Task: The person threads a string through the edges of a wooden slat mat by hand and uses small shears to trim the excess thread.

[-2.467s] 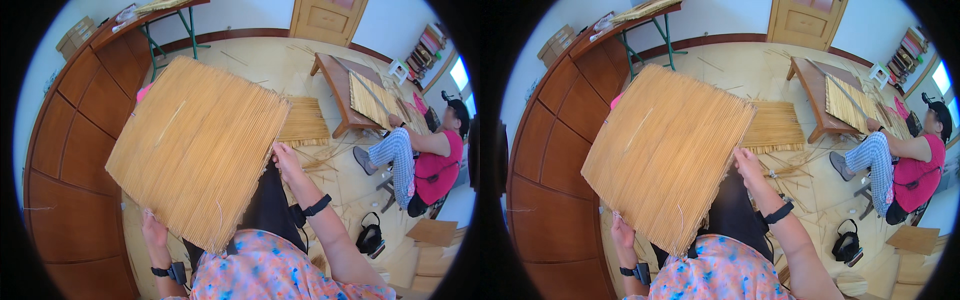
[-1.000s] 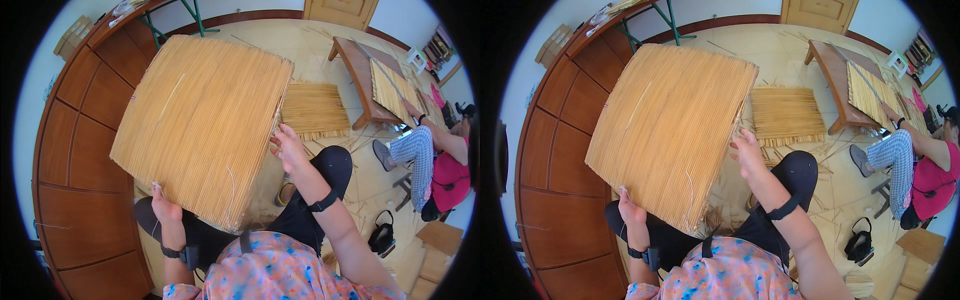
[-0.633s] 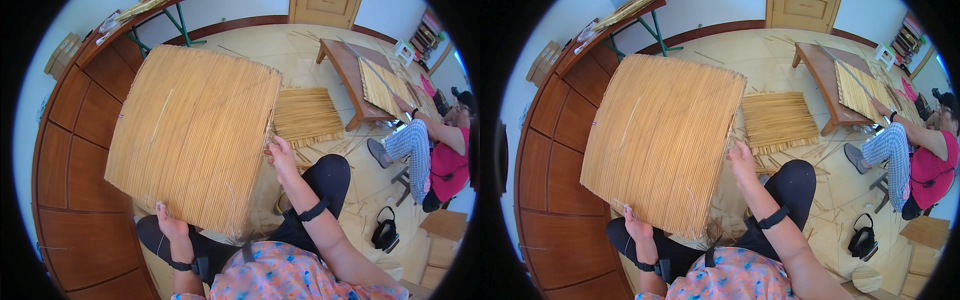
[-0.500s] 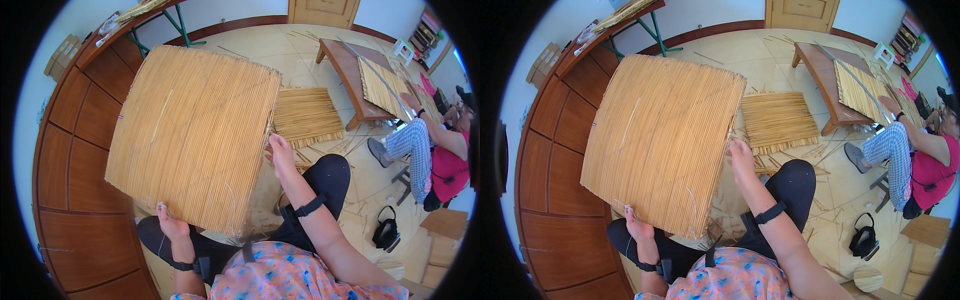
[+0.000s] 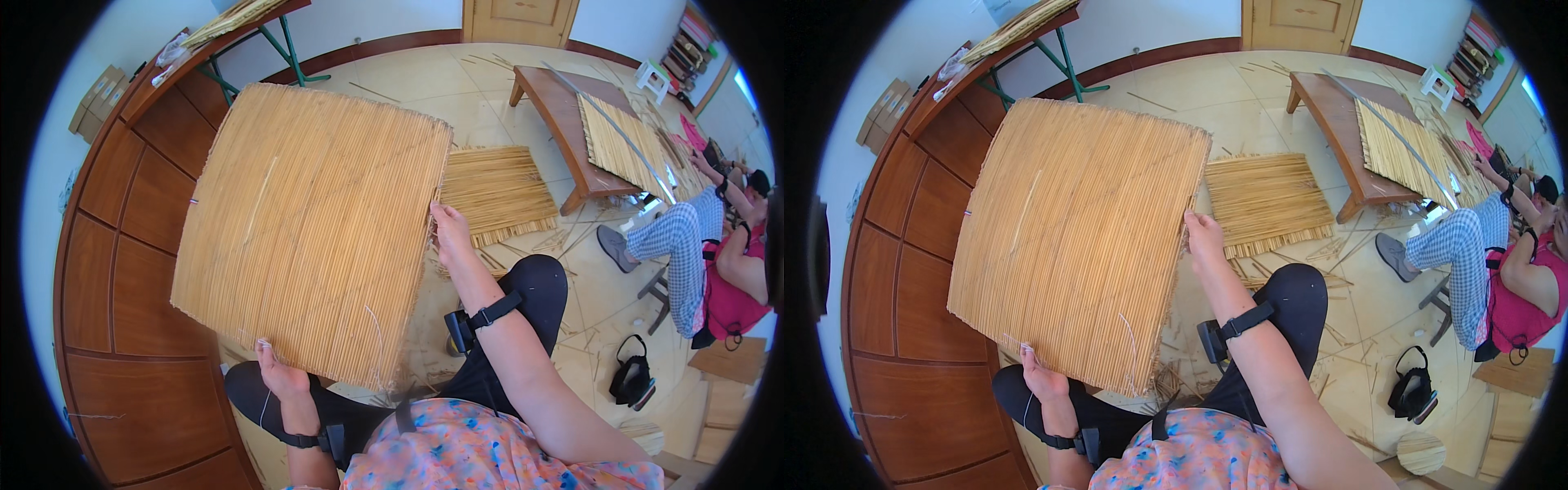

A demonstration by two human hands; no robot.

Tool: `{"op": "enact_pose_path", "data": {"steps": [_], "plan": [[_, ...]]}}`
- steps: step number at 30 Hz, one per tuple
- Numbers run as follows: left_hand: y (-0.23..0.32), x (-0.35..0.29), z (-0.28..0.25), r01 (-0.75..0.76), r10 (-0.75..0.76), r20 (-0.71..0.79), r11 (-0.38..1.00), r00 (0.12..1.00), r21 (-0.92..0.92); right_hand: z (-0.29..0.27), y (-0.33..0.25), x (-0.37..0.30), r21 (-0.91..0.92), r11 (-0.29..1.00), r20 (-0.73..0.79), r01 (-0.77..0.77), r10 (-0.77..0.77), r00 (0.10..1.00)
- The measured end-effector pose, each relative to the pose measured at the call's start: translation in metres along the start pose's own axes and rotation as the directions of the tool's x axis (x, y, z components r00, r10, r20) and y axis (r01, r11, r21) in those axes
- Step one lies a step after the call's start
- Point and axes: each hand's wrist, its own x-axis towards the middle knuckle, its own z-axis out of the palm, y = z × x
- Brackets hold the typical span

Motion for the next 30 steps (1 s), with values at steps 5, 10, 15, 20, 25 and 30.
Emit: {"op": "enact_pose_path", "data": {"steps": [5, 10, 15, 20, 25, 30], "plan": [[0.001, -0.001, -0.004, 0.004, -0.004, 0.030, 1.000, 1.000, -0.013, 0.001, 0.001, -0.009, 0.001, 1.000, 0.015, -0.001, 0.001, 1.000], [0.000, -0.002, 0.003, 0.016, -0.016, 0.020, 1.000, 1.000, -0.011, -0.002, 0.007, -0.050, -0.015, 0.994, -0.080, -0.109, 0.107, 0.991], [-0.003, 0.001, 0.003, 0.024, -0.023, 0.023, 0.999, 0.999, -0.028, -0.014, 0.027, -0.111, -0.046, 0.972, -0.029, -0.231, 0.230, 0.973], [-0.003, 0.000, 0.000, 0.018, -0.016, 0.054, 0.999, 0.998, -0.047, -0.032, 0.042, -0.144, -0.091, 0.951, 0.155, -0.295, 0.306, 0.939], [-0.001, 0.002, 0.000, 0.035, -0.028, 0.093, 0.997, 0.995, -0.075, -0.042, 0.049, -0.150, -0.222, 0.932, 0.273, -0.286, 0.341, 0.900], [-0.001, 0.002, 0.000, 0.020, -0.012, 0.098, 0.996, 0.995, -0.083, -0.044, 0.055, -0.152, -0.362, 0.883, 0.332, -0.299, 0.422, 0.844]]}}
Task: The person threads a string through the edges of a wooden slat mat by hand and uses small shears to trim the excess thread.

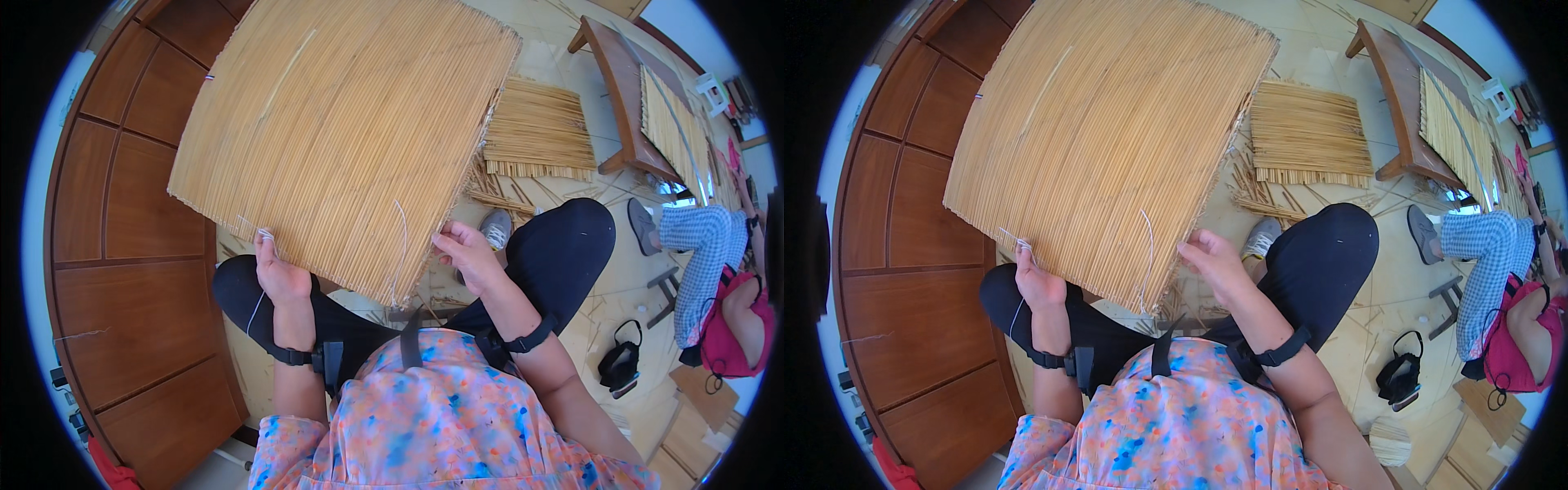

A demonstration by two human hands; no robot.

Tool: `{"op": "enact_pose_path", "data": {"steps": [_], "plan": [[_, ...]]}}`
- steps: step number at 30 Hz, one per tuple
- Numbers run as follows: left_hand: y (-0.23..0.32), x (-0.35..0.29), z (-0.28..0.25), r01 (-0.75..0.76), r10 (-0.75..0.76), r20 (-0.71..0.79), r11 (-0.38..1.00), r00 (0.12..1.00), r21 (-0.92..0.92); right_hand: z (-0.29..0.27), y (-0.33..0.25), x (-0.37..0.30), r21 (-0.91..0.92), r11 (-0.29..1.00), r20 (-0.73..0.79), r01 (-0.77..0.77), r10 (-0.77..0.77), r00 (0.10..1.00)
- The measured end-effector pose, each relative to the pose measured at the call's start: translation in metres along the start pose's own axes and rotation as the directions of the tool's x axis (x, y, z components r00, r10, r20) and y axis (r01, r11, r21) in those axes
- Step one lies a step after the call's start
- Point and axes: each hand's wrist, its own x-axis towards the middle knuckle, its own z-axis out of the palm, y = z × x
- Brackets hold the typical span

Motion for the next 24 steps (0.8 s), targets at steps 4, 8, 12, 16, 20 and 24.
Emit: {"op": "enact_pose_path", "data": {"steps": [4, 8, 12, 16, 20, 24], "plan": [[-0.002, 0.000, -0.002, 0.006, -0.005, -0.028, 0.999, 1.000, 0.040, 0.000, 0.007, -0.004, -0.100, 0.994, 0.078, 0.041, -0.034, 0.996], [-0.002, -0.001, -0.005, 0.007, -0.006, -0.026, 1.000, 1.000, 0.027, 0.002, -0.013, 0.008, -0.097, 0.987, -0.052, 0.129, -0.134, 0.990], [-0.002, -0.001, -0.003, 0.015, -0.009, -0.082, 0.997, 0.997, 0.074, -0.004, -0.049, 0.035, 0.014, 0.974, -0.293, 0.225, -0.211, 0.933], [0.000, -0.001, -0.005, 0.004, 0.003, -0.076, 0.996, 0.997, 0.087, -0.017, -0.073, 0.067, 0.061, 0.964, -0.408, 0.260, -0.214, 0.887], [0.001, 0.001, -0.003, 0.000, 0.005, -0.089, 0.998, 0.996, 0.063, -0.014, -0.082, 0.074, 0.125, 0.980, -0.414, 0.155, -0.090, 0.906], [-0.005, 0.006, -0.001, -0.006, 0.011, -0.069, 0.998, 0.998, 0.066, -0.029, -0.079, 0.078, 0.131, 0.950, -0.379, 0.285, -0.218, 0.899]]}}
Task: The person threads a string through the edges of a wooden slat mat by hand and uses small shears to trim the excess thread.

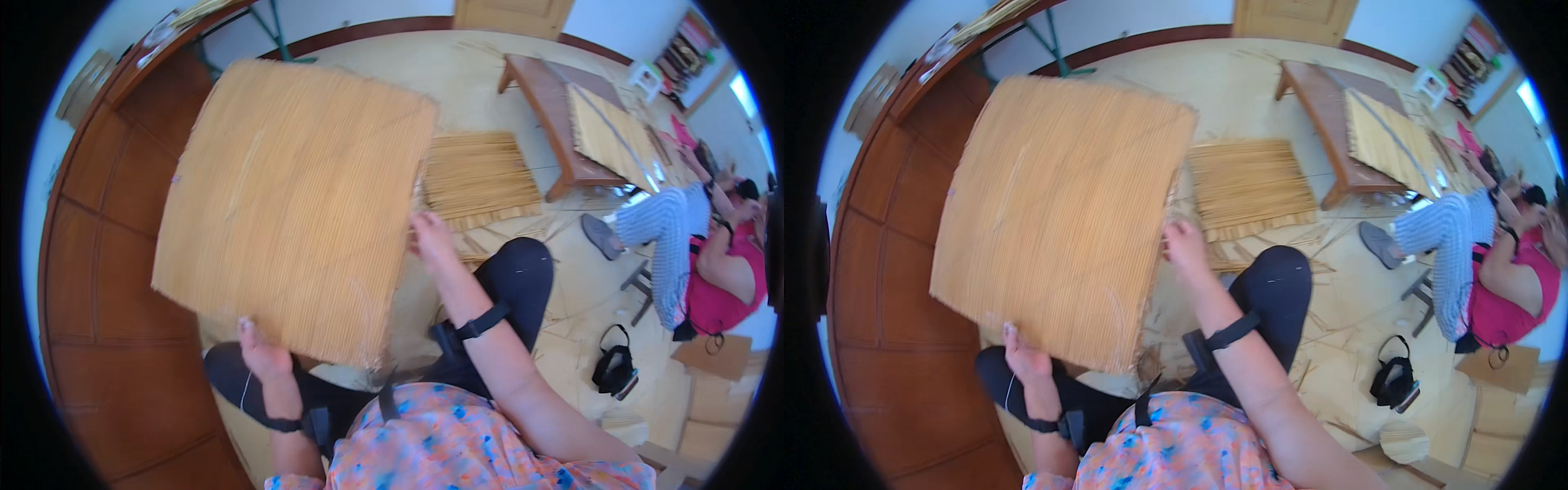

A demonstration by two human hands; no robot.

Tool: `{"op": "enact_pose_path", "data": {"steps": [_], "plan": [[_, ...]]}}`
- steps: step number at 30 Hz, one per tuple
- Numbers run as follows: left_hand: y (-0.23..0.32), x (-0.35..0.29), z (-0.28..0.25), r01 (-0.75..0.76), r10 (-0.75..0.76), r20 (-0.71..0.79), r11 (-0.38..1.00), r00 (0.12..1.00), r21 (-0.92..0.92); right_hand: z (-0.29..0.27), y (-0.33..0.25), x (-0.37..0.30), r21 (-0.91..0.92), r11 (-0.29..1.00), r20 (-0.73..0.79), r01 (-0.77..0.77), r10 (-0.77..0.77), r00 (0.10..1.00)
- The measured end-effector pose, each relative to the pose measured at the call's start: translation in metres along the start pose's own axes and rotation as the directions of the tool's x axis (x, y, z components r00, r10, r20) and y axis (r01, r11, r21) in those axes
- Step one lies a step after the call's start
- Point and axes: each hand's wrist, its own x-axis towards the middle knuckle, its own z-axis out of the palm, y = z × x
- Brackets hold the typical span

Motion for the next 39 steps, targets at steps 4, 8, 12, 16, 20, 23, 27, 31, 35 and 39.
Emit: {"op": "enact_pose_path", "data": {"steps": [4, 8, 12, 16, 20, 23, 27, 31, 35, 39], "plan": [[0.004, 0.024, -0.033, 0.272, -0.250, 0.126, 0.939, 0.960, -0.210, 0.009, 0.005, 0.004, -0.027, 0.999, 0.024, 0.040, -0.039, 0.999], [0.014, 0.028, -0.057, 0.169, -0.133, 0.242, 0.976, 0.961, -0.134, 0.021, 0.021, -0.012, 0.018, 0.997, -0.094, 0.074, -0.072, 0.993], [0.018, 0.004, 0.006, 0.092, -0.083, 0.111, 0.992, 0.990, -0.085, 0.010, 0.014, -0.029, 0.041, 0.998, 0.034, -0.041, 0.040, 0.999], [-0.003, 0.072, -0.090, -0.533, 0.310, 0.446, 0.627, 0.840, 0.568, 0.011, 0.023, -0.055, 0.012, 1.000, 0.073, -0.012, 0.011, 0.997], [0.009, 0.037, -0.019, 0.154, -0.154, -0.002, 0.988, 0.988, 0.031, 0.016, 0.028, -0.081, -0.153, 0.986, 0.139, -0.065, 0.087, 0.986], [0.027, 0.027, -0.015, 0.295, -0.266, 0.196, 0.946, 0.944, -0.135, 0.013, 0.034, -0.109, -0.276, 0.954, 0.295, -0.120, 0.203, 0.934], [0.006, 0.017, 0.026, 0.089, -0.087, 0.028, 0.993, 0.996, -0.071, -0.013, 0.041, -0.132, -0.273, 0.944, 0.394, -0.186, 0.286, 0.873], [-0.002, 0.018, 0.022, 0.022, -0.016, 0.044, 0.990, 0.999, -0.139, -0.019, 0.057, -0.141, -0.411, 0.907, 0.501, -0.092, 0.309, 0.809], [0.003, 0.009, 0.018, -0.033, 0.042, 0.065, 0.991, 0.997, -0.128, -0.018, 0.059, -0.149, -0.482, 0.873, 0.522, -0.078, 0.358, 0.774], [0.000, 0.008, 0.020, -0.061, 0.064, 0.026, 0.993, 0.998, -0.102, -0.018, 0.055, -0.153, -0.492, 0.868, 0.509, -0.062, 0.345, 0.788]]}}
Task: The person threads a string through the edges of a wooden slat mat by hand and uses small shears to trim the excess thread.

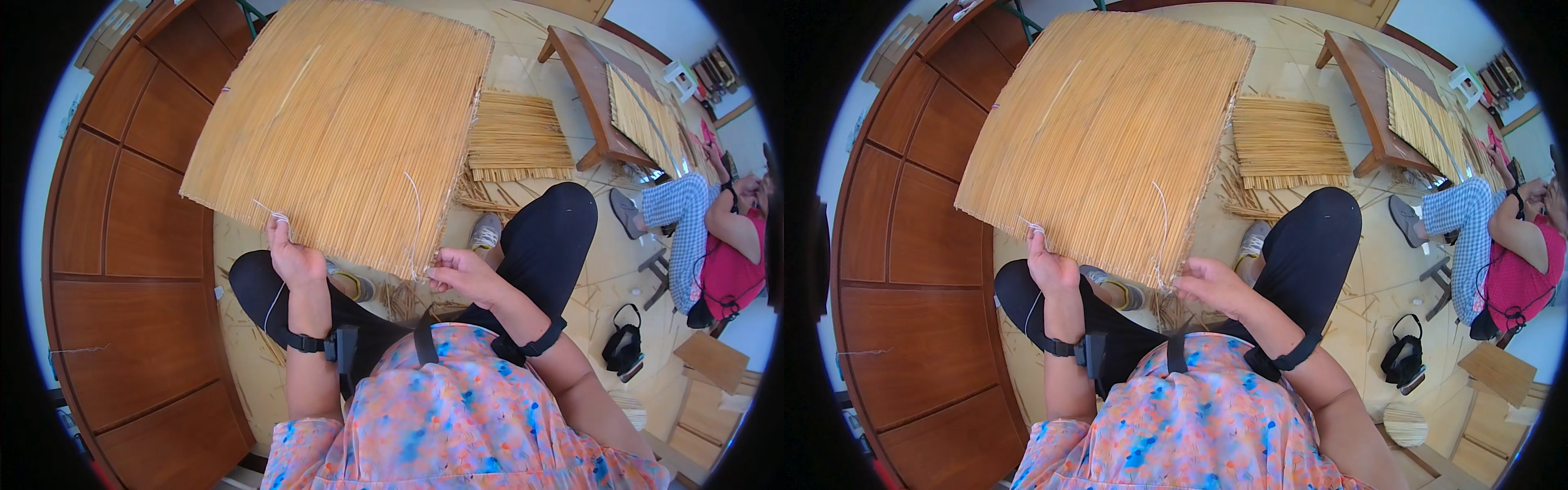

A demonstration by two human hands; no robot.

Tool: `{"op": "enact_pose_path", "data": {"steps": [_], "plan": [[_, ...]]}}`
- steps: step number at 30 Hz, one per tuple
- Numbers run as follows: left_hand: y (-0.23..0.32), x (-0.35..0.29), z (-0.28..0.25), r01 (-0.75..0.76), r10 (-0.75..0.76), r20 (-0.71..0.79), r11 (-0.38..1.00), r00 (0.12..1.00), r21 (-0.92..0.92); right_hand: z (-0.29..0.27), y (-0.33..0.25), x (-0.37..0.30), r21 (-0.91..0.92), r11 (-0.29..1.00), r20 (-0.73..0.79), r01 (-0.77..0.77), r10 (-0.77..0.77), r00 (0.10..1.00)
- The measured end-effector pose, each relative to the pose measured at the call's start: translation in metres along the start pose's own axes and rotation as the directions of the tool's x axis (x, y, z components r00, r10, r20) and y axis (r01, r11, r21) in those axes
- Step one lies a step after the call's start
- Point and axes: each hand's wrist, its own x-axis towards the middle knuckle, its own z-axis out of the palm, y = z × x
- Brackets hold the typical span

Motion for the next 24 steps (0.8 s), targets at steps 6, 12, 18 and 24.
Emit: {"op": "enact_pose_path", "data": {"steps": [6, 12, 18, 24], "plan": [[0.001, -0.005, 0.007, 0.020, -0.020, -0.003, 1.000, 1.000, -0.006, 0.004, -0.005, 0.000, 0.039, 0.997, -0.053, 0.061, -0.059, 0.997], [0.000, -0.005, 0.009, 0.027, -0.027, 0.021, 1.000, 0.999, -0.015, 0.005, -0.007, 0.002, -0.032, 0.998, -0.133, 0.053, -0.057, 0.989], [0.001, -0.004, 0.006, 0.014, -0.014, 0.029, 1.000, 0.999, -0.006, 0.003, -0.005, 0.004, -0.005, 0.993, -0.135, 0.121, -0.120, 0.984], [0.002, -0.007, 0.009, 0.027, -0.027, 0.041, 1.000, 0.999, 0.002, -0.002, -0.013, 0.010, 0.116, 0.987, -0.270, 0.111, -0.076, 0.960]]}}
